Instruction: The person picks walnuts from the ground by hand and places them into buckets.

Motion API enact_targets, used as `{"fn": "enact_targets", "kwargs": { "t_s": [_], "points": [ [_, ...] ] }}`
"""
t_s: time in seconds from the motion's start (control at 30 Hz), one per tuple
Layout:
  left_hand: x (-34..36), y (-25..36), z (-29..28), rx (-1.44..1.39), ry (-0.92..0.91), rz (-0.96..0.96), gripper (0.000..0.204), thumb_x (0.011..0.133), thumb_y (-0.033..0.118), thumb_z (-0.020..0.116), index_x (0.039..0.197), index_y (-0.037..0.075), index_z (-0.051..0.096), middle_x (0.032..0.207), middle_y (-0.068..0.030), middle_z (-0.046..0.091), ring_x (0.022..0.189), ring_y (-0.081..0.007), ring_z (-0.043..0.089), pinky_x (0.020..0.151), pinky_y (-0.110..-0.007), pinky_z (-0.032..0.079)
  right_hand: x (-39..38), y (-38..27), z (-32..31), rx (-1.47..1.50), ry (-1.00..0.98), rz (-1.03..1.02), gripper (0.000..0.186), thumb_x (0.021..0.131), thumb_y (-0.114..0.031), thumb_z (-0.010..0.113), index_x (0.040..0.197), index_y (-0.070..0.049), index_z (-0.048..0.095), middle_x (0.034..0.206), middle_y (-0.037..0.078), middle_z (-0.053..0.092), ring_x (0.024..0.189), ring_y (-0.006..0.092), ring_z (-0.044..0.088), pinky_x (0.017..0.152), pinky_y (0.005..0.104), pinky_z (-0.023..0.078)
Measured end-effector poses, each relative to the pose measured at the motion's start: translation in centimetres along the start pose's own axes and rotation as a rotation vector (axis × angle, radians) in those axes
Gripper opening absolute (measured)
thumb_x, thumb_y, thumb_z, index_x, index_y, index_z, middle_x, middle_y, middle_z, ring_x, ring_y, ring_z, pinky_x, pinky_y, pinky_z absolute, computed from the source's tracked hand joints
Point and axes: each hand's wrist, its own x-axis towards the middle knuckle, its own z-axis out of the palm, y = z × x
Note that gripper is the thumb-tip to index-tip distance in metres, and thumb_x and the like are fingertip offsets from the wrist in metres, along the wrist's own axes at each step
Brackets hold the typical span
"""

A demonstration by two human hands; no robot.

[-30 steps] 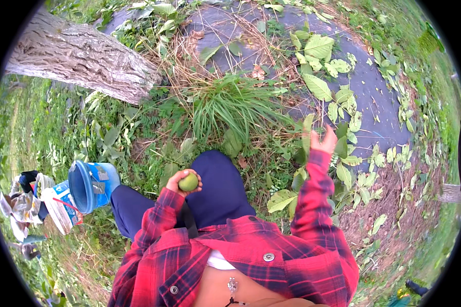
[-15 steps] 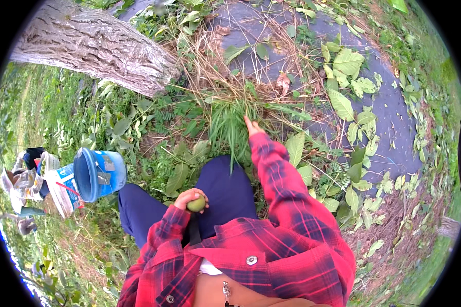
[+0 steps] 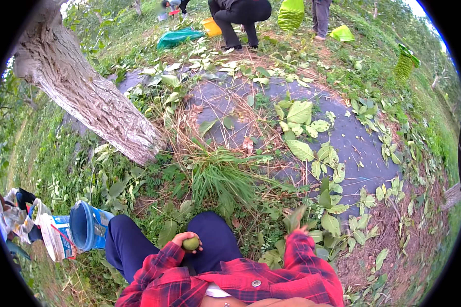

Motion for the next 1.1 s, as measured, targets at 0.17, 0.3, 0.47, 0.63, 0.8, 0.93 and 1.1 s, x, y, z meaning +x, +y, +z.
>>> {"fn": "enact_targets", "kwargs": {
  "t_s": [0.17,0.3,0.47,0.63,0.8,0.93,1.1],
  "points": [
    [-0.7,0.4,2.1,0.197,-0.043,0.074,0.022,0.074,0.021,0.046,0.084,0.001,0.048,0.078,-0.0167,0.054,0.069,-0.0294,0.056,0.047,-0.031,0.047,-3.7,3.1,6.5,0.257,-0.411,0.065,0.079,0.056,-0.023,0.066,0.121,-0.023,0.022,0.121,0.015,0.029,0.104,0.0349,0.038,0.082,0.041,0.034],
    [-1.7,0.0,1.3,0.197,-0.07,0.089,0.022,0.074,0.02,0.048,0.084,0.001,0.048,0.077,-0.0174,0.054,0.067,-0.0296,0.056,0.045,-0.031,0.046,-8.6,0.2,9.8,0.204,-0.407,-0.176,0.054,0.064,-0.021,0.056,0.114,-0.02,0.034,0.11,0.014,0.041,0.098,0.0322,0.045,0.081,0.0397,0.036],
    [-3.6,1.1,-0.4,0.164,0.004,0.121,0.024,0.071,0.022,0.048,0.085,0.003,0.048,0.078,-0.0165,0.054,0.067,-0.0298,0.056,0.046,-0.032,0.047,-16.0,-4.5,9.6,0.044,-0.519,-0.485,0.036,0.07,-0.023,0.046,0.105,-0.018,0.044,0.105,0.016,0.043,0.097,0.0337,0.045,0.079,0.043,0.038],
    [-3.6,2.4,1.0,0.128,0.073,0.199,0.026,0.07,0.025,0.048,0.085,0.003,0.047,0.074,-0.0148,0.053,0.064,-0.0289,0.055,0.044,-0.032,0.045,-16.1,-1.4,13.0,0.105,-0.445,-0.616,0.035,0.069,-0.019,0.049,0.103,-0.011,0.045,0.088,0.014,0.052,0.083,0.0297,0.051,0.072,0.0396,0.041],
    [-2.9,2.1,-1.8,0.122,0.17,0.054,0.026,0.072,0.028,0.048,0.086,0.006,0.047,0.076,-0.0128,0.053,0.067,-0.0276,0.054,0.045,-0.031,0.043,-19.9,5.9,15.9,0.253,-0.528,-0.34,0.047,0.065,-0.011,0.054,0.11,-0.01,0.041,0.088,0.013,0.053,0.08,0.0265,0.052,0.07,0.0355,0.042],
    [-2.2,2.0,-0.4,0.185,0.232,0.014,0.026,0.072,0.029,0.048,0.086,0.007,0.047,0.076,-0.0114,0.052,0.067,-0.0263,0.053,0.046,-0.03,0.041,-23.1,11.0,15.1,0.817,-0.752,-0.205,0.059,0.062,-0.005,0.056,0.116,-0.01,0.033,0.09,0.012,0.053,0.08,0.0244,0.052,0.071,0.0326,0.042],
    [-2.0,1.4,0.9,0.211,0.186,0.01,0.028,0.072,0.029,0.047,0.087,0.005,0.047,0.077,-0.0131,0.051,0.067,-0.026,0.053,0.046,-0.03,0.04,-14.0,18.9,14.4,1.044,-0.533,-0.265,0.06,0.062,-0.015,0.061,0.115,-0.007,0.033,0.101,0.012,0.047,0.09,0.0263,0.047,0.079,0.0344,0.039]
  ]
}}
